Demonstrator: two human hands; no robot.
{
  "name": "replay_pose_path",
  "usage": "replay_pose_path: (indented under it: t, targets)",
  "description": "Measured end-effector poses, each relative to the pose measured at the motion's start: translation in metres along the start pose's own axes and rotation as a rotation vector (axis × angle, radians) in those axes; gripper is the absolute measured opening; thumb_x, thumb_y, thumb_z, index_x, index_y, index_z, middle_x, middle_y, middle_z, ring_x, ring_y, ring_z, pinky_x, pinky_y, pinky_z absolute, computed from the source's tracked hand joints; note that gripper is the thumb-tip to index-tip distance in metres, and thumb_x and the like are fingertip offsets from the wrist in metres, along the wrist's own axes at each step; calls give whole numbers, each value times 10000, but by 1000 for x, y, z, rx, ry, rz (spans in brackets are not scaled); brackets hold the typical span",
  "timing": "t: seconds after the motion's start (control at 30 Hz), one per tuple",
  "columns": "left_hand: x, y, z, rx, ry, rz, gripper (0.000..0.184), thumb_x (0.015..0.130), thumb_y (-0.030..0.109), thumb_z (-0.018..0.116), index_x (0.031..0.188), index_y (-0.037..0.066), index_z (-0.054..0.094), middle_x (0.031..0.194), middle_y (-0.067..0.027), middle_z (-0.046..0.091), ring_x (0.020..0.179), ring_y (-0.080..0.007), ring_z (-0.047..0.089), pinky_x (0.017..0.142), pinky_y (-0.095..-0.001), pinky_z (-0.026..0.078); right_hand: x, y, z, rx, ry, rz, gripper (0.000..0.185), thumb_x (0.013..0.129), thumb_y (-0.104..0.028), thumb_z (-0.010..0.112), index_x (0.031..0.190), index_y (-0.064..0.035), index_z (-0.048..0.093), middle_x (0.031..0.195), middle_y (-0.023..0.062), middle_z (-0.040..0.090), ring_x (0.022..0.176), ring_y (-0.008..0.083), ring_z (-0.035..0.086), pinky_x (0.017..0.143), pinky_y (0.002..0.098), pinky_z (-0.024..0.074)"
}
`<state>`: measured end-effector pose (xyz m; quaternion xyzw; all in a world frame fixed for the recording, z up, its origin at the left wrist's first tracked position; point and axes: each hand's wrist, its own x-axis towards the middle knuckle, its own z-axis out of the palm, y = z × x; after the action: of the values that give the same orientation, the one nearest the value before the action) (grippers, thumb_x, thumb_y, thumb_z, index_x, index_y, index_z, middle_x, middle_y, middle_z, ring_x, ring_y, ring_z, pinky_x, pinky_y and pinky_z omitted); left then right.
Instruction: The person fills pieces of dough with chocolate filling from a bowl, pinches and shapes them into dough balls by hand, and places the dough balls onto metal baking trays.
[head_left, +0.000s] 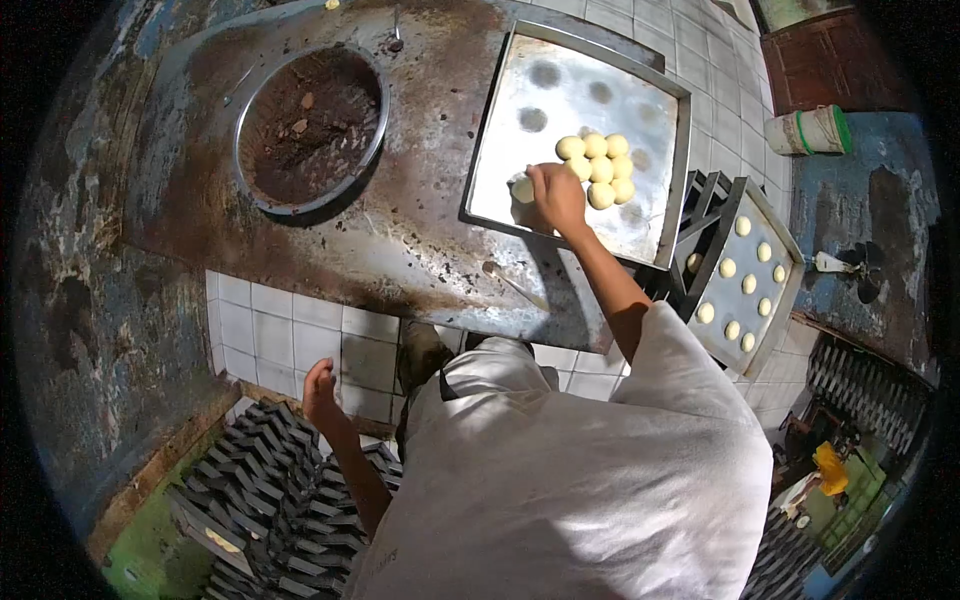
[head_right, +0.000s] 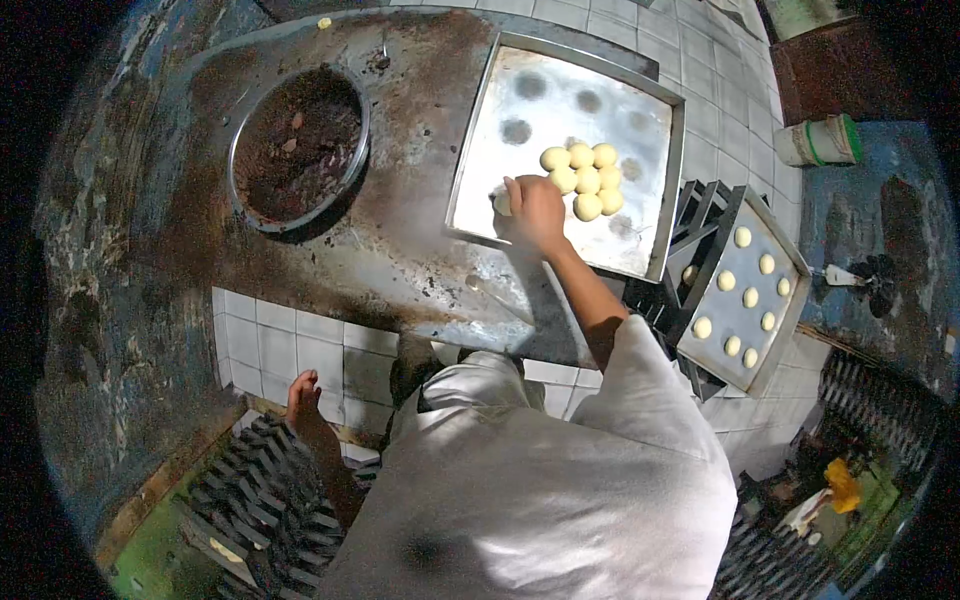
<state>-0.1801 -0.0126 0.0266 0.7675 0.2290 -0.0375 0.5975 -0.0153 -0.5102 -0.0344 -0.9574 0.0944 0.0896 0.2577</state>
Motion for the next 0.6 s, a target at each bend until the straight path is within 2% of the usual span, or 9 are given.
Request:
replay_pose_path:
  t: [0.07,0.13,0.23,0.33,0.4,0.47,0.5,0.53,0.6]
  targets:
    - [-12,-8,-3,-58,104,-62,315,995,277,642,1156,12,694,1150,-93,695,1137,-205,616,1015,-372,435,39,17,38,94,465,-163,357,1022,-252,502,1149,34,674,1318,232,617,1253,401,559,1066,477,429]
    - [-22,-2,4,-193,113,-16,286,992,269,642,1131,26,703,1116,-76,699,1083,-199,626,994,-388,440,69,22,77,-88,520,-182,499,1044,-345,463,1400,-2,528,1518,205,462,1458,356,361,1187,523,280]
    - [-20,3,11,-53,20,-3,321,1022,286,617,1160,3,678,1149,-89,681,1107,-185,624,987,-356,453,67,22,104,-193,294,-162,690,1054,-488,377,1584,-63,260,1646,118,284,1542,313,203,1241,563,116]
    - [-23,21,16,39,36,-8,304,1021,269,615,1148,0,681,1124,-88,678,1088,-186,617,973,-365,458,68,30,101,-162,249,-120,691,1053,-504,363,1594,-92,244,1653,117,266,1547,307,189,1240,570,114]
    - [-18,15,12,24,23,17,293,1021,258,615,1141,-1,681,1121,-84,681,1082,-180,617,966,-366,463,73,37,88,-78,325,-130,626,1048,-479,420,1539,-93,386,1601,139,372,1517,316,272,1227,552,170]
    - [-20,13,6,93,69,18,276,1024,243,611,1135,0,681,1129,-74,684,1077,-173,617,949,-347,464,49,36,43,540,250,107,489,1005,-376,560,1373,-55,581,1460,147,546,1400,335,440,1152,537,289]
    - [-22,21,11,66,86,26,248,1018,222,623,1125,6,686,1106,-59,697,1056,-165,628,916,-329,468,30,37,26,276,519,39,306,928,-283,672,1129,-54,696,1191,115,681,1187,322,571,1023,475,384]
    - [-16,19,12,59,73,39,248,1018,222,623,1125,6,686,1106,-59,697,1056,-165,628,916,-329,468,11,37,11,-15,636,47,263,869,-222,692,1073,-57,668,1063,94,651,1063,288,580,948,468,396]
    - [0,8,19,-18,83,-10,197,1006,144,611,1105,-8,690,1068,-74,692,1006,-162,638,876,-324,492,-16,37,-1,-309,628,120,227,849,-174,669,1044,-61,640,1017,74,618,1026,253,577,934,478,387]
